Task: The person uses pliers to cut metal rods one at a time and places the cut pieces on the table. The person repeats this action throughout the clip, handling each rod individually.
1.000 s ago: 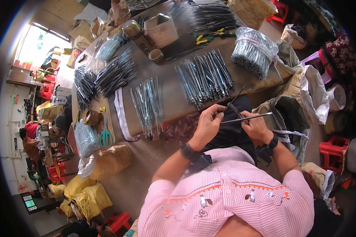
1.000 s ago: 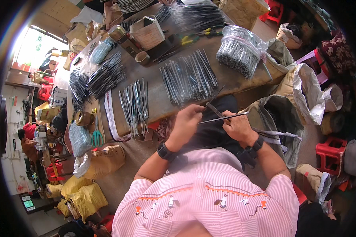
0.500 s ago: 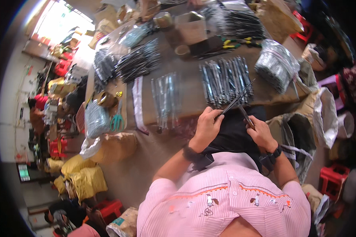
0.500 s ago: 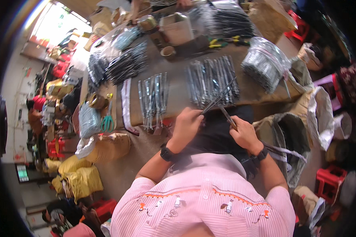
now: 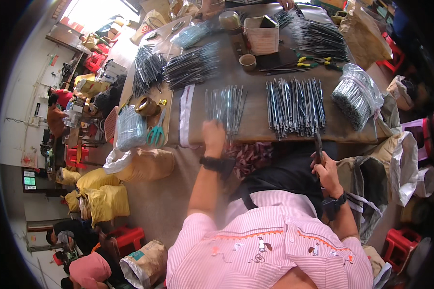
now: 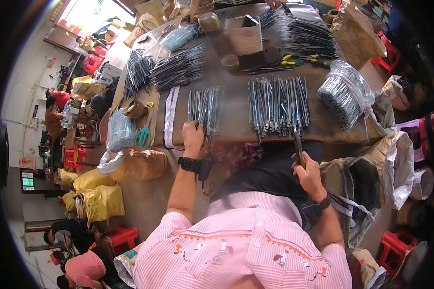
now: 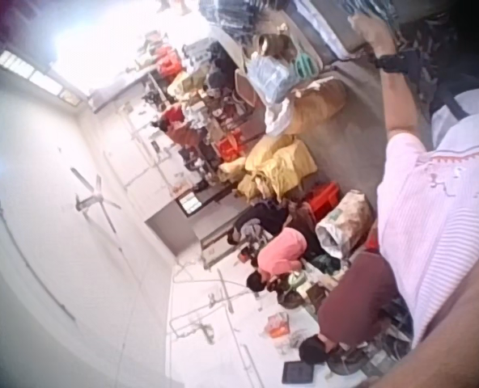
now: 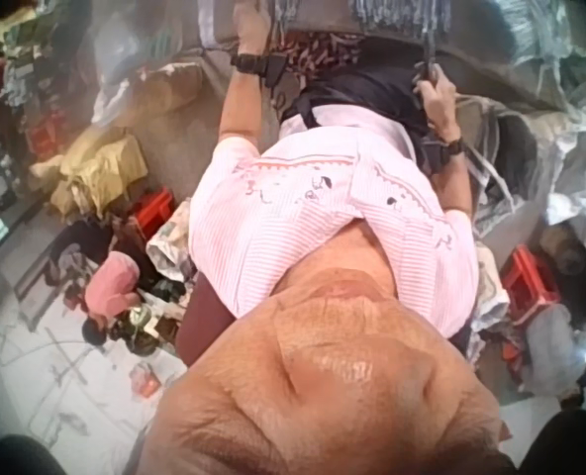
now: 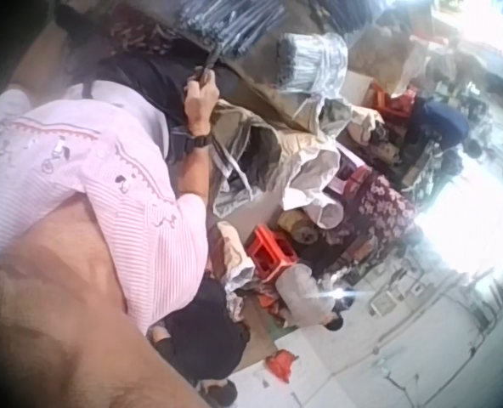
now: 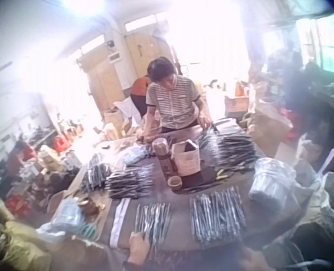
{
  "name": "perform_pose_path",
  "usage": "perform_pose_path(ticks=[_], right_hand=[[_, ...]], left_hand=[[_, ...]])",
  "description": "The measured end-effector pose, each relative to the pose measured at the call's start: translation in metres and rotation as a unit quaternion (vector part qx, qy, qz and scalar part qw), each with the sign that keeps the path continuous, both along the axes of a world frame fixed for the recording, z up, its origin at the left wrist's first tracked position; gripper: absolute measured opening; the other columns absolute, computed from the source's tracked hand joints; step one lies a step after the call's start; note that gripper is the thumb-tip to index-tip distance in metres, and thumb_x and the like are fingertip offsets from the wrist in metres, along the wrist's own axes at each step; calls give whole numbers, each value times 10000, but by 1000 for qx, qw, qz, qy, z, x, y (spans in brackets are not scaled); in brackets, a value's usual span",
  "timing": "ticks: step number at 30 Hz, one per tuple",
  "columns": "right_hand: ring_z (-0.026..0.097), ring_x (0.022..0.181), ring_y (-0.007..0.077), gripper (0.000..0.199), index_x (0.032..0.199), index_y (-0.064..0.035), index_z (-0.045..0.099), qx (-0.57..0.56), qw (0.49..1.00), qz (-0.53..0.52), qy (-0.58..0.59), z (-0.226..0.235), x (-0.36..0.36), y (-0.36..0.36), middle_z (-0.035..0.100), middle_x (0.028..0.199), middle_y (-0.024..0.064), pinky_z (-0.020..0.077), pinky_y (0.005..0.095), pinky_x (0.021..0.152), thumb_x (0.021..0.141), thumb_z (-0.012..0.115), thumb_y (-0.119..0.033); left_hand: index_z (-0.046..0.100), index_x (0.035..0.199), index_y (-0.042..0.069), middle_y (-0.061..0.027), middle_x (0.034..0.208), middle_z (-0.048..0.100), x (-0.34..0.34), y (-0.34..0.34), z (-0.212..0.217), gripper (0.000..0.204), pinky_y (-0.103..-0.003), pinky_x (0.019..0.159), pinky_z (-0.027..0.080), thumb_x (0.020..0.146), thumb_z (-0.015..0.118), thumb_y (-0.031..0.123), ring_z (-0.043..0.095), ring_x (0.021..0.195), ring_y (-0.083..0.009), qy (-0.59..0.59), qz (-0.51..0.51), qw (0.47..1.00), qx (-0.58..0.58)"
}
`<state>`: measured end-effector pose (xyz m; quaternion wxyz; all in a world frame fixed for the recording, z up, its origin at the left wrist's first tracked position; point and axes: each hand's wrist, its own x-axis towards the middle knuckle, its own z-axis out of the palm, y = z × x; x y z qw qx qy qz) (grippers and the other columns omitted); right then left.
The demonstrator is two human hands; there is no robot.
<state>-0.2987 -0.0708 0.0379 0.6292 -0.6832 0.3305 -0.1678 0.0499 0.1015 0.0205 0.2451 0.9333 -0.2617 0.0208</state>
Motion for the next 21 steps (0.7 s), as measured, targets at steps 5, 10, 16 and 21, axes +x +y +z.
perform_pose_path(ticks=[5,10,16,21], right_hand=[[538,591,111,255,995,16,555,55,998,-19,-11,2,-10,-3,574,726,58,434,247,544,771,447,-39],[540,596,109,266,1007,7,554,88,995,-27,-36,8,-8,-4,571,735,49,422,238,535,767,453,-50],[547,593,108,244,997,4,559,90,995,-34,-28,7,-8,-4,573,733,48,424,242,532,780,465,-58],[566,595,124,282,1018,5,566,108,993,-34,-25,3,-11,-5,592,743,59,433,239,531,766,459,-65]], left_hand=[[653,1028,23,-194,994,569,-26,-22,13,295,-461,864,426,776,674,177,524,1000,-384,-77,-21,997,-16],[623,1131,89,-200,1227,503,-22,-63,6,376,-500,948,374,784,674,225,440,1168,-375,-183,-206,961,-24],[407,1373,85,-130,1426,391,13,-58,-29,518,-590,1076,244,888,544,202,312,1361,-299,-106,-244,953,143],[415,1360,78,-155,1420,389,12,-45,-36,497,-588,1065,258,886,530,172,319,1352,-322,-139,-257,947,136]])
